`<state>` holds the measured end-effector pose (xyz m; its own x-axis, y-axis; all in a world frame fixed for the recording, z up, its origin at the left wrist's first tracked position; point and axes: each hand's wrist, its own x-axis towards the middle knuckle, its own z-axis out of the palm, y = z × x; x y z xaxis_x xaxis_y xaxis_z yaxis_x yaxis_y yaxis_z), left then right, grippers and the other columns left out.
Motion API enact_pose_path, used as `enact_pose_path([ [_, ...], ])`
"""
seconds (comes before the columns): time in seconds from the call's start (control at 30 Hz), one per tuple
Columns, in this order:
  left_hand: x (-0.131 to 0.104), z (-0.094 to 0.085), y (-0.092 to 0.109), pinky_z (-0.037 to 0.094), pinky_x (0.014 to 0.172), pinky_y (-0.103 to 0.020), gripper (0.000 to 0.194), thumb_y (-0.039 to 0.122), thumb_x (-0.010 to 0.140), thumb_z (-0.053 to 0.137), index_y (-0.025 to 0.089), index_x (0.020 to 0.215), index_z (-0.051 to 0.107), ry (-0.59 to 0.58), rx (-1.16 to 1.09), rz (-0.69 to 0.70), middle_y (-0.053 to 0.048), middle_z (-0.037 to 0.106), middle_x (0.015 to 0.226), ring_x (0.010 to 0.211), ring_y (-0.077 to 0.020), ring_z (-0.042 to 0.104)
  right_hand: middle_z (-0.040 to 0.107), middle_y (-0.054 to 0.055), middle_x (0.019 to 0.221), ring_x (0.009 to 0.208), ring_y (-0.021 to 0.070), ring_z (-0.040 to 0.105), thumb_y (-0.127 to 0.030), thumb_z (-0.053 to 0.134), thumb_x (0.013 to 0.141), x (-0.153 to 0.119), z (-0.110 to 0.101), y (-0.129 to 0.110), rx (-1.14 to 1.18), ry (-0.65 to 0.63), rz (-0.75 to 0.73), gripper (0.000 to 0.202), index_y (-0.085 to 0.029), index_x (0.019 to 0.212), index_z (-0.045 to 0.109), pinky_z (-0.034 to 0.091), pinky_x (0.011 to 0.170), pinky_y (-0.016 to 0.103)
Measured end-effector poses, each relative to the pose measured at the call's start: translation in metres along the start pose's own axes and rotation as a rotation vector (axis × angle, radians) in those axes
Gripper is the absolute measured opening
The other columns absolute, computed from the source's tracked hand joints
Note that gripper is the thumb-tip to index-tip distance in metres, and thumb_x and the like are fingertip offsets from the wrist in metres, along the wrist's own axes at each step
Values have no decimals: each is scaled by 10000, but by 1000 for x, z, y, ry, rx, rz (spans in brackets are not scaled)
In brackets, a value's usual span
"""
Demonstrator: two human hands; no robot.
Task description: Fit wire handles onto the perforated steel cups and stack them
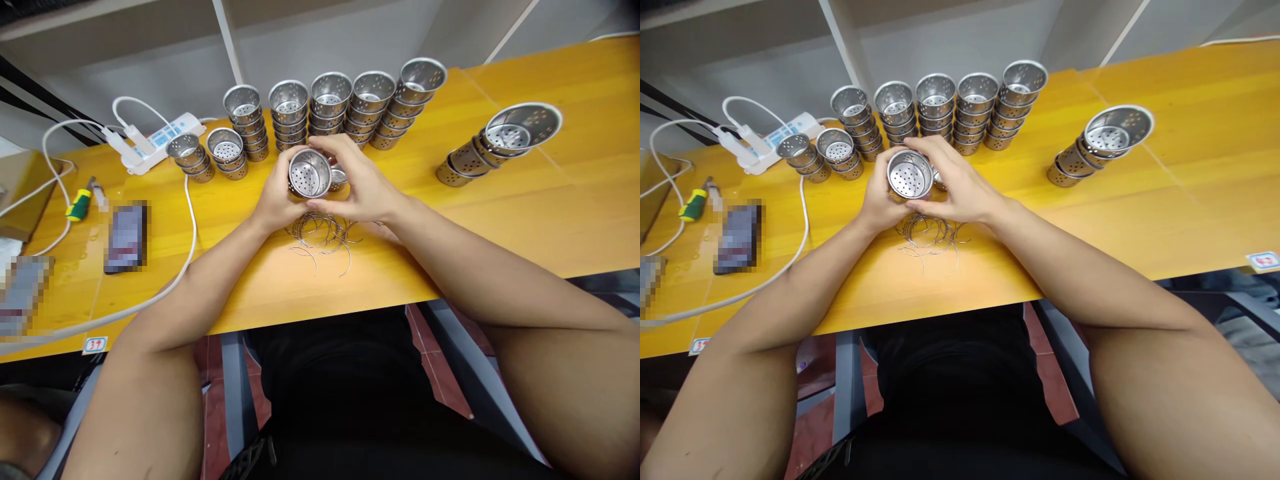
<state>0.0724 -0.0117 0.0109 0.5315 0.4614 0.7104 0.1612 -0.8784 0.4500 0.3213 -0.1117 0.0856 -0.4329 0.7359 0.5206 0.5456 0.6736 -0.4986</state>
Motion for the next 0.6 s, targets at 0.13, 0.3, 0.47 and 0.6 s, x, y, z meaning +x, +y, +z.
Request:
enact_pose_path([
  [0.13, 4, -5, 7, 653, 1445, -722, 1187, 1179, 962, 680, 406, 1814, 388, -46, 49, 27, -139, 683, 1796, 1724, -444, 740, 639, 194, 1819, 1746, 569, 549, -968, 841, 991, 1, -5, -2, -23, 3, 7, 1159, -325, 1919, 581, 464, 1503, 821],
  [0.3, 7, -11, 0, 530, 1532, -783, 1149, 1115, 981, 743, 401, 1820, 416, -20, 131, 48, -169, 648, 1860, 1806, -474, 649, 635, 168, 1772, 1723, 522, 520, -878, 830, 1032, 0, -48, -11, -191, 117, 117, 923, -423, 1806, 618, 471, 1522, 777],
  [0.47, 5, -20, -12, 368, 1606, -834, 1138, 1029, 936, 887, 362, 1779, 513, -7, 138, -74, -197, 610, 1888, 1843, -516, 575, 653, 174, 1667, 1563, 551, 687, -941, 846, 1023, -22, -110, 26, -348, 35, 367, 867, -385, 1669, 690, 574, 1441, 780],
  [0.6, 4, -20, -20, 328, 1633, -823, 1186, 1021, 849, 969, 339, 1732, 566, 16, 115, -168, -207, 602, 1885, 1850, -531, 548, 798, 121, 1416, 1620, 575, 701, -1029, 932, 930, -48, -126, 100, -256, -207, 279, 929, -293, 1482, 802, 553, 1493, 737],
])
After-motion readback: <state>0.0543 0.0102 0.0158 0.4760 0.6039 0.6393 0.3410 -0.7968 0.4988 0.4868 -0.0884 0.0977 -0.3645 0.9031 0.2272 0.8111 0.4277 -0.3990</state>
